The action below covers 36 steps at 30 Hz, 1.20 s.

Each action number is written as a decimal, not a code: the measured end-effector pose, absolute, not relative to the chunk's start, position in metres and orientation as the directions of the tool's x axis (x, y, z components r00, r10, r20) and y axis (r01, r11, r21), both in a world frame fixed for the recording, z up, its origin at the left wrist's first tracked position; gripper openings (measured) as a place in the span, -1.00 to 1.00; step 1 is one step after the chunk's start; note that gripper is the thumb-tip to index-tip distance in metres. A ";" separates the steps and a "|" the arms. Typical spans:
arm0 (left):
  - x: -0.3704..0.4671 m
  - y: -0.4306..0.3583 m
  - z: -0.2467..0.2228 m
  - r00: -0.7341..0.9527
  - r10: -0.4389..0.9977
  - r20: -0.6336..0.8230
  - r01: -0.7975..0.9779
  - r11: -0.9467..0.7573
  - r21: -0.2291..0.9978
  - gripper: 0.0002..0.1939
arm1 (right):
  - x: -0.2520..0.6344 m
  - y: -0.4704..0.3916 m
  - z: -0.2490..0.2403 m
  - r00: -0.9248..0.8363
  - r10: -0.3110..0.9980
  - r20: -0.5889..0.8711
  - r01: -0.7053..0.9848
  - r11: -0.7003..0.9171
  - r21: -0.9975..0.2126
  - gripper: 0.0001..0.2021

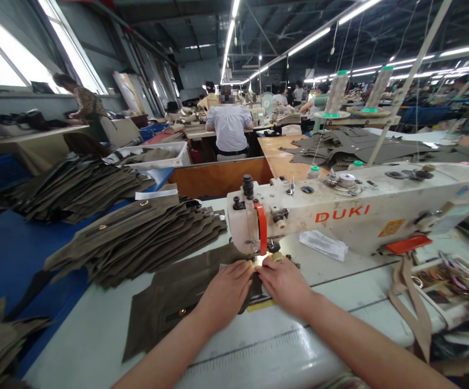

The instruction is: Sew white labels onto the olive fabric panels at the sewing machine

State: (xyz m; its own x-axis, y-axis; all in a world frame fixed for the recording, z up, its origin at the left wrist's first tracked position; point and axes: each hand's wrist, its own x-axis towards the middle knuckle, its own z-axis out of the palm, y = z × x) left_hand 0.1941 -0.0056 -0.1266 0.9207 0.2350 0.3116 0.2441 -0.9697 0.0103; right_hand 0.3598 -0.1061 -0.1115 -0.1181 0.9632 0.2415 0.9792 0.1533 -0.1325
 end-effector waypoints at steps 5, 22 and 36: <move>0.194 -0.005 -0.128 0.913 0.241 0.329 0.242 -0.970 0.038 -0.67 | 0.360 -0.106 -0.111 -0.122 0.965 0.231 0.979 0.156 -0.135 -0.82; 0.194 -0.006 -0.124 0.910 0.267 0.317 0.250 -0.964 0.092 -0.66 | 0.362 -0.106 -0.117 -0.113 0.952 0.286 0.977 0.159 -0.145 -0.79; 0.201 0.008 -0.122 0.909 0.317 0.269 0.327 -0.945 0.008 -0.66 | 0.362 -0.111 -0.119 -0.092 0.939 0.330 0.978 0.148 -0.149 -0.78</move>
